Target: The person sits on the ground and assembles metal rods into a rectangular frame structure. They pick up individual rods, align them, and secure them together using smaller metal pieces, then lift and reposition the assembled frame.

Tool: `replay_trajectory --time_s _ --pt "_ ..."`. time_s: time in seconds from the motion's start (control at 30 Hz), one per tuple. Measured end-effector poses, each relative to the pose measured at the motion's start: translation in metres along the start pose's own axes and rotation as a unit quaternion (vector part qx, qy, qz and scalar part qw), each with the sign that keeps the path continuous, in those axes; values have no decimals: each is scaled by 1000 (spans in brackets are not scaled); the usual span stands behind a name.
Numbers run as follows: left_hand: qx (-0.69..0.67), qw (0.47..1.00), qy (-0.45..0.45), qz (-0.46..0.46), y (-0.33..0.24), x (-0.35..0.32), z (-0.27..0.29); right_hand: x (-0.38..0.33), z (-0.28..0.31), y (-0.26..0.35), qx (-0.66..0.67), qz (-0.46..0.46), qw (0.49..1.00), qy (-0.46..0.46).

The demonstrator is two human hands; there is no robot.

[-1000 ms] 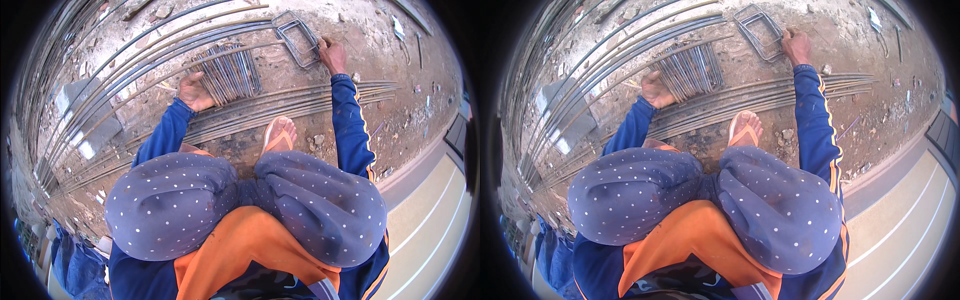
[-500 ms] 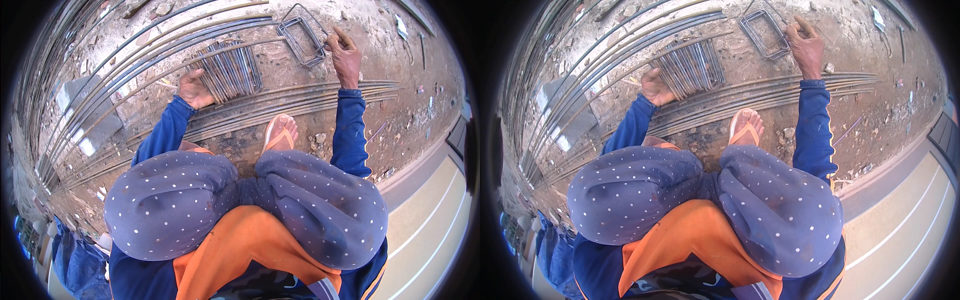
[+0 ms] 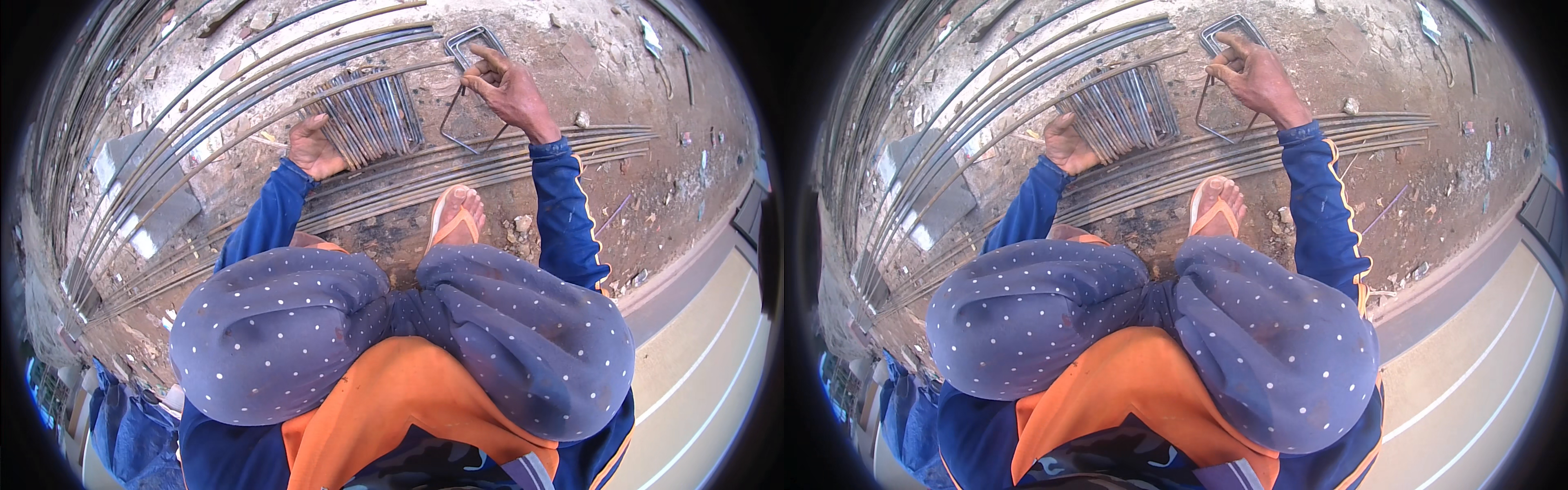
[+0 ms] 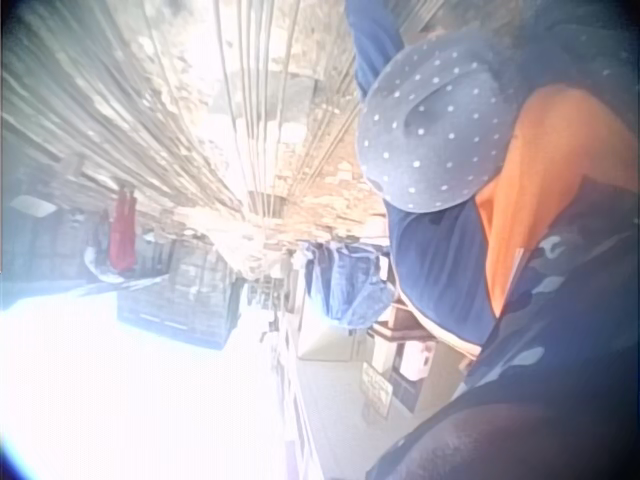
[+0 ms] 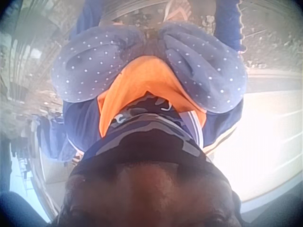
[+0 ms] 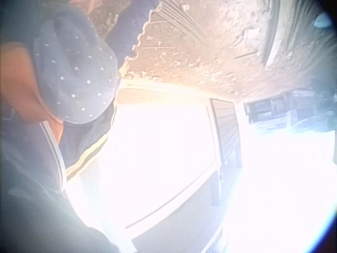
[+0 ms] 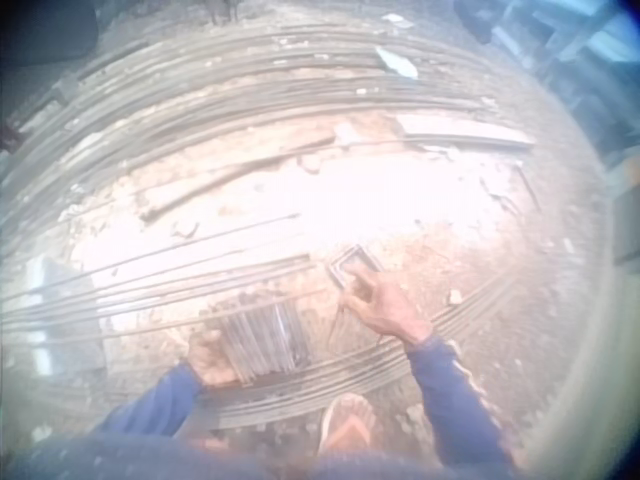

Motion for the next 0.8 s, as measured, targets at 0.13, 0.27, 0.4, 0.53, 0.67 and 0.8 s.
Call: replay_trajectory --time_s 0.13,0.27,0.4,0.53,0.67,0.8 --pt "11 1000 -11 -7 2 0 -7 14 -10 1 -131 -9 991 -31" --pt "30 999 -19 -15 0 -1 1 15 1 -13 -34 -41 996 65" --pt "9 1000 -8 -5 -1 -2 7 9 1 10 -18 15 981 195" --pt "1 1000 12 -4 0 1 1 18 -17 22 -175 174 968 41" --pt "7 1000 10 0 0 -2 -4 4 -55 2 -131 96 980 -113" --pt "0 1000 17 3 0 1 0 -31 -102 -26 -190 11 977 -97"
Point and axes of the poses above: each hand's wrist, its own x-axis towards the middle knuckle, its own z-axis out of the back of the hand, y = z × x, the point moved 2 cm from there along x, towards the middle knuckle, and after that the axes turned 9 degrees about -z, right-handed, at the moved point
